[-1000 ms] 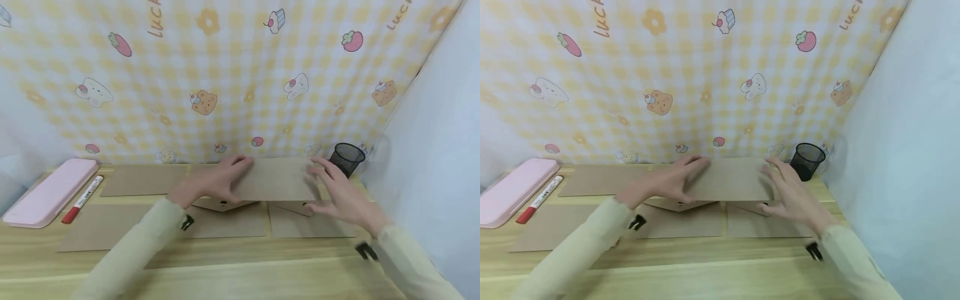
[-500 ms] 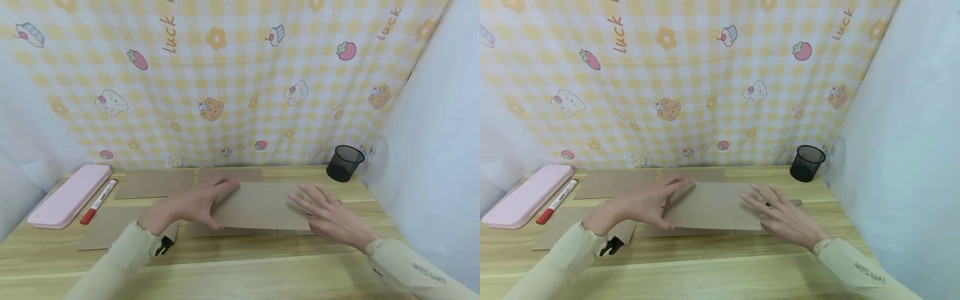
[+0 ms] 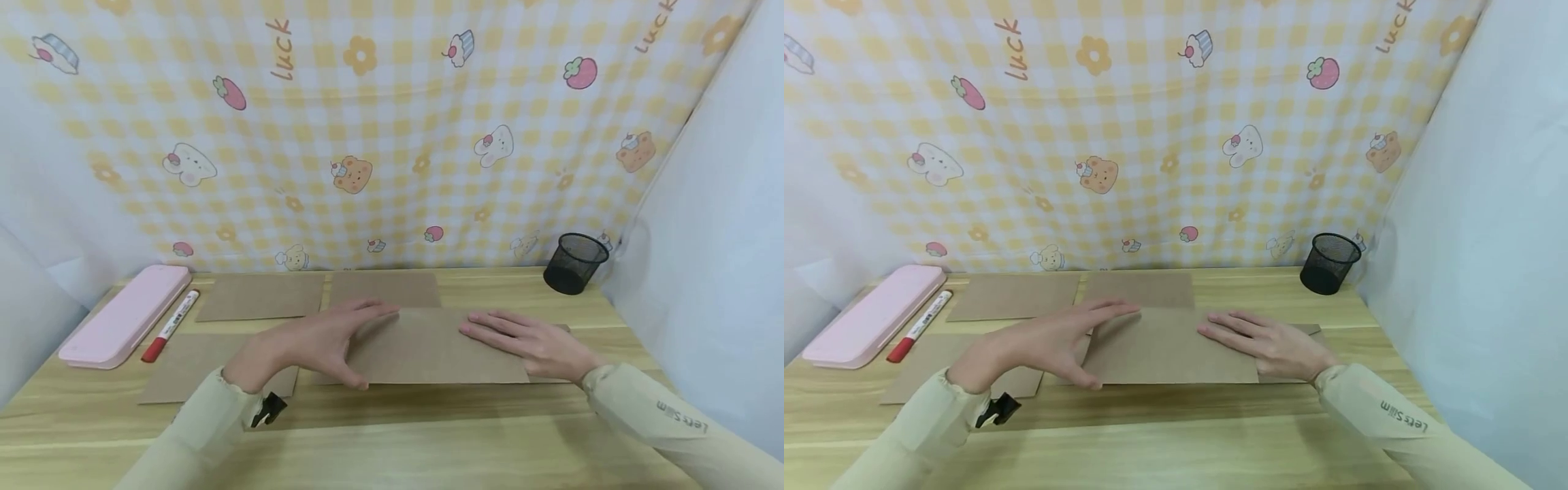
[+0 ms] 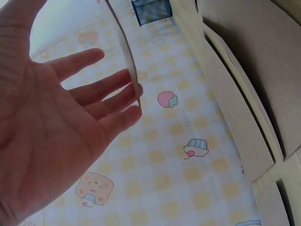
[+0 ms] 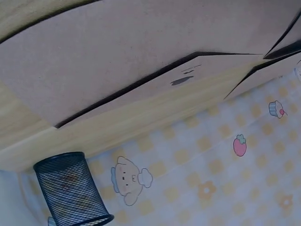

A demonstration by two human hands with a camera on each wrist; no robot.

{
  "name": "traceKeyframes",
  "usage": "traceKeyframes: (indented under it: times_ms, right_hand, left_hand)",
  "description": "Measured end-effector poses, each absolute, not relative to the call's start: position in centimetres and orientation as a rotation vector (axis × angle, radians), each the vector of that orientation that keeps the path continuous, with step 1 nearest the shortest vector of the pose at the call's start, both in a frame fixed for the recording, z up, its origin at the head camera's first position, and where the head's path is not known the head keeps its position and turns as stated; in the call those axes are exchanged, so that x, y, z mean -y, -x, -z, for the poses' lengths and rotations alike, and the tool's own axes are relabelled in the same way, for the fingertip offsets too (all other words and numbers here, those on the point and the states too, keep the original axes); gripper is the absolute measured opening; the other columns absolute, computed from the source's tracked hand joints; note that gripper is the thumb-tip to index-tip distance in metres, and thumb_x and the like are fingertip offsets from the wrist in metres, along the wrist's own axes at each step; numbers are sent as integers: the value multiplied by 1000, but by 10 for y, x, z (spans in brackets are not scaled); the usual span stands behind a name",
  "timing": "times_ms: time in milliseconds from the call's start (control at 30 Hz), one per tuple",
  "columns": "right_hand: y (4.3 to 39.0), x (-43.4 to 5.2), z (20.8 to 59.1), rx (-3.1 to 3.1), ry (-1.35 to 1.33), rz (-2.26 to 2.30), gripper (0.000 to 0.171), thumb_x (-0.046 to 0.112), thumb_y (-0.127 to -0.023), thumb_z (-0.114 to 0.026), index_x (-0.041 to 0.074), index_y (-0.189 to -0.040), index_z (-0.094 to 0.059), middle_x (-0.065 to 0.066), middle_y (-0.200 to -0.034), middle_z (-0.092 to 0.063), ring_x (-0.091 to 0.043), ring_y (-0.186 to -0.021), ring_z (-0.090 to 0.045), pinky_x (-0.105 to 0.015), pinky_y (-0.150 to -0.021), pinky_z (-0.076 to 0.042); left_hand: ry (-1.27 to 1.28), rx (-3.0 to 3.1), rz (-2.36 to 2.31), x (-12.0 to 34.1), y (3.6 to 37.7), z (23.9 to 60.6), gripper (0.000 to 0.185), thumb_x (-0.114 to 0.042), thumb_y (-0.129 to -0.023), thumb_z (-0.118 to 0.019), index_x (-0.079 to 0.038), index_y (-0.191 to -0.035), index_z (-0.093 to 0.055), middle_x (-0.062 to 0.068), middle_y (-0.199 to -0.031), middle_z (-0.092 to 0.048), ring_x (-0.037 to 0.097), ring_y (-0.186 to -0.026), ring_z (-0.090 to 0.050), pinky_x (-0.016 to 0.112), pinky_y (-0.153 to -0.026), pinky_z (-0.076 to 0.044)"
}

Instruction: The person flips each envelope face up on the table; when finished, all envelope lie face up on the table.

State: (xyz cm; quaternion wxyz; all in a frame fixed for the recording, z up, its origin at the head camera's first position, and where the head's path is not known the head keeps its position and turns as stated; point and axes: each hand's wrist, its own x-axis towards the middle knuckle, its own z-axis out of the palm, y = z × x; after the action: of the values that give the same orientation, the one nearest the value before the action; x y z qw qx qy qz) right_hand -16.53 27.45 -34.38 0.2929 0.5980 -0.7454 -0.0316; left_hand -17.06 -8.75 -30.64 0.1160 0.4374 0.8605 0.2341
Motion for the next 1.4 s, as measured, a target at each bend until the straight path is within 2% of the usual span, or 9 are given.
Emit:
traceKeyframes:
  times_ms: [167,267,367,533,767,967,1100,1333,1400]
  right_hand:
    - [164,-277,347,2001,-1566,36,83,-20,-65,-8,0,-138,-42,-17,-132,-49,-27,-121,-46,-33,-106,-26]
    - [163,-277,349,1996,-1555,-13,87,-18,-61,-6,2,-137,-43,-17,-130,-51,-27,-121,-47,-33,-105,-27]
    - [161,-277,352,1980,-1555,-16,89,-19,-59,-7,2,-138,-43,-15,-130,-52,-26,-122,-46,-33,-105,-28]
    - [157,-274,354,1979,-1569,-6,89,-19,-60,-6,2,-138,-42,-14,-131,-51,-23,-123,-45,-32,-105,-29]
    - [151,-256,348,1946,-1652,-40,95,-17,-52,-6,2,-137,-44,-15,-130,-52,-23,-122,-46,-34,-102,-32]
    - [148,-243,349,1893,-1731,-114,94,-18,-51,-11,2,-136,-45,-16,-129,-53,-23,-121,-48,-35,-100,-35]
    - [141,-243,350,2004,-1719,-202,96,-17,-48,-15,4,-136,-47,-16,-131,-51,-24,-121,-47,-33,-102,-32]
    - [132,-245,348,2259,-1629,-493,63,-10,-79,-53,11,-138,-46,-4,-140,-44,-16,-119,-49,-18,-95,-37]
    - [135,-245,348,2183,-1589,-561,48,-6,-86,-48,8,-131,-54,-4,-130,-54,-7,-91,-60,-12,-76,-44]
  left_hand:
    - [-1215,-2714,-910,116,170,309,68,-51,-75,-71,-22,-131,-45,-3,-152,-19,26,-136,-22,52,-102,-29]
    - [-1544,-2881,-920,139,177,319,32,-45,-82,-67,-18,-97,-60,5,-151,-24,32,-136,-20,54,-104,-24]
    - [-2010,-2973,-471,154,180,334,36,-42,-91,-55,-10,-82,-69,16,-146,-33,38,-134,-24,53,-105,-22]
    - [-2347,-2806,262,155,172,356,42,-44,-90,-50,-11,-107,-70,13,-148,-30,39,-132,-28,53,-103,-28]
    - [-2373,-2696,499,140,170,363,44,-55,-85,-50,-19,-98,-71,10,-154,-12,32,-138,-15,48,-108,-18]
    - [-2772,-2674,314,131,166,347,67,8,-71,-34,-4,-135,-47,4,-144,-39,19,-127,-41,34,-101,-36]
    - [-2964,-2668,168,128,164,338,74,10,-69,-26,-1,-142,-36,2,-132,-53,14,-114,-54,27,-88,-46]
    - [-2844,-2655,23,124,150,326,55,15,-86,-28,0,-136,-45,7,-132,-53,12,-106,-58,16,-70,-49]
    - [-2562,-2688,-214,121,145,320,48,7,-93,-32,-6,-138,-45,-2,-104,-65,-1,-78,-61,9,-54,-42]
